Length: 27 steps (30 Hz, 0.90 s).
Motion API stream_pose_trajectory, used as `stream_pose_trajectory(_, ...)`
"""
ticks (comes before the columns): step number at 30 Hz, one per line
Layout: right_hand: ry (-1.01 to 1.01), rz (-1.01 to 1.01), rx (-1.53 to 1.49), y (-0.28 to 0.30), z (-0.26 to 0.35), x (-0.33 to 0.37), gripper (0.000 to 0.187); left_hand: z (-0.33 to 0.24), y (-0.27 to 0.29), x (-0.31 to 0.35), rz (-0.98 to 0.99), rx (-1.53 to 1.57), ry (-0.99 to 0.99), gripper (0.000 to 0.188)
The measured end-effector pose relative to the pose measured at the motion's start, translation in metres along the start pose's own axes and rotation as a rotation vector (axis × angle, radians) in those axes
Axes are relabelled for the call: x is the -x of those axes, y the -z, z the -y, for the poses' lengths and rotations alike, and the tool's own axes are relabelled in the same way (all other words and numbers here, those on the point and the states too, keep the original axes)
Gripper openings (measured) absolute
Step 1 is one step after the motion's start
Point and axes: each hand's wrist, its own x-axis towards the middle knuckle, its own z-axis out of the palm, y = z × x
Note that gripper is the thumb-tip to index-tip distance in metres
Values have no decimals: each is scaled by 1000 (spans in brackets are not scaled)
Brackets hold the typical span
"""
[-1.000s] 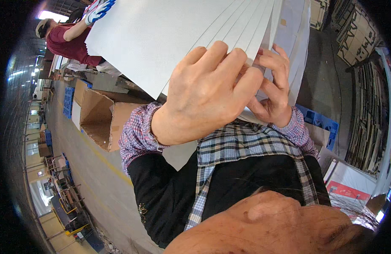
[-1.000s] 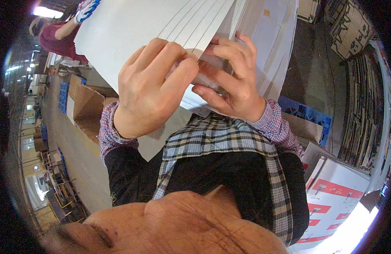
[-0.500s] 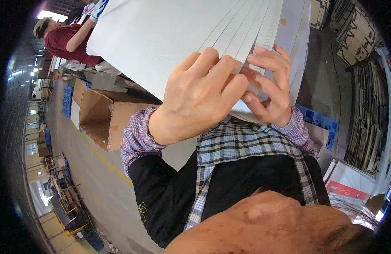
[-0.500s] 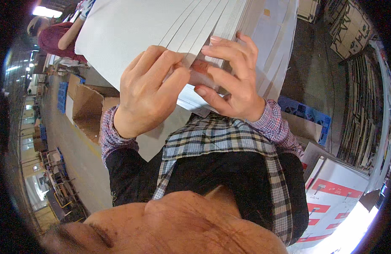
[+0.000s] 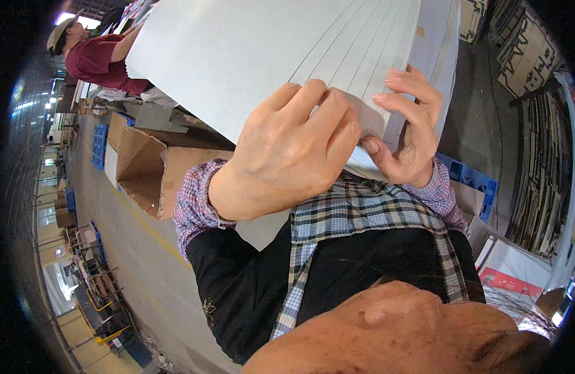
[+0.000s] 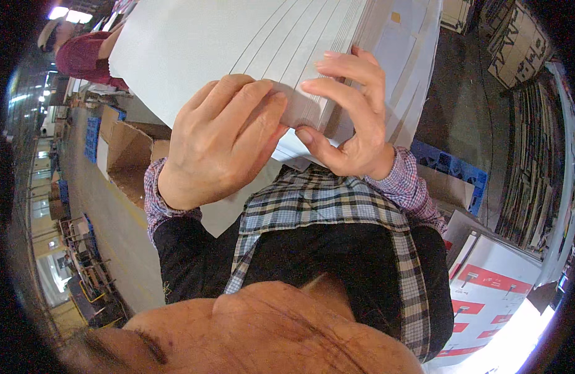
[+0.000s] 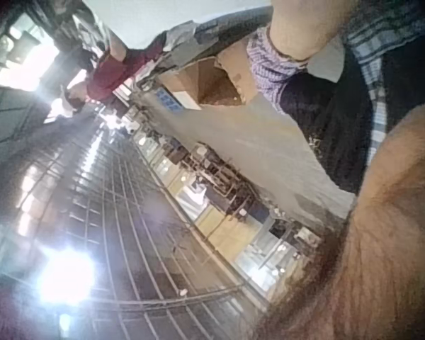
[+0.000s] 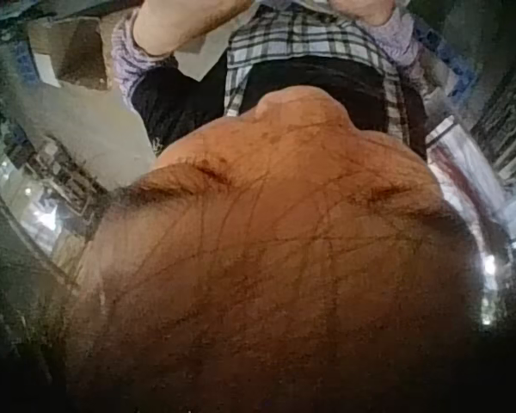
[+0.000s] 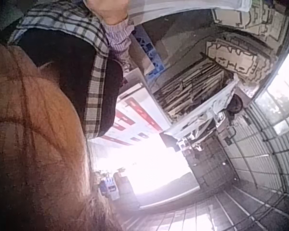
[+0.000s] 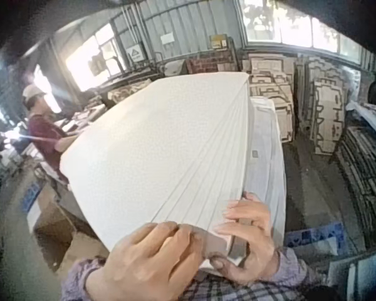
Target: The person flips through and separates a stack of large paper sheets by hand.
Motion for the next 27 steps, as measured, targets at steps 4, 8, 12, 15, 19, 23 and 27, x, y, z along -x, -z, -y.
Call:
stream_pose_trajectory(4, 9, -97, -25, -4, -4, 7, 51, 1, 3, -1, -1, 3, -15, 37)
stream_pose_trajectory(8, 52, -128, -26, -7, -8, 9, 55, 0, 4, -3, -106, 7, -27, 34)
stream_pose_trajectory(12, 103, -42, 48, 1, -3, 1, 54, -5, 5, -5, -127, -69, -26, 32)
stream_pose_trajectory(15, 71, -45, 49, 1, 2, -1, 50, -3, 5, -12, -67, 19, -5, 31)
stream_pose_trajectory(19, -28, -58, 21, 3, 3, -2, 43, 7, 4, -10, -76, 102, 2, 32)
stream_pose_trajectory(23, -38, -85, 25, -1, 4, -1, 35, 8, 8, -9, -40, 115, 44, 35)
stream_pose_trajectory(27, -79, -100, -11, 1, 7, -4, 33, 9, 13, -11, -15, 163, 53, 35)
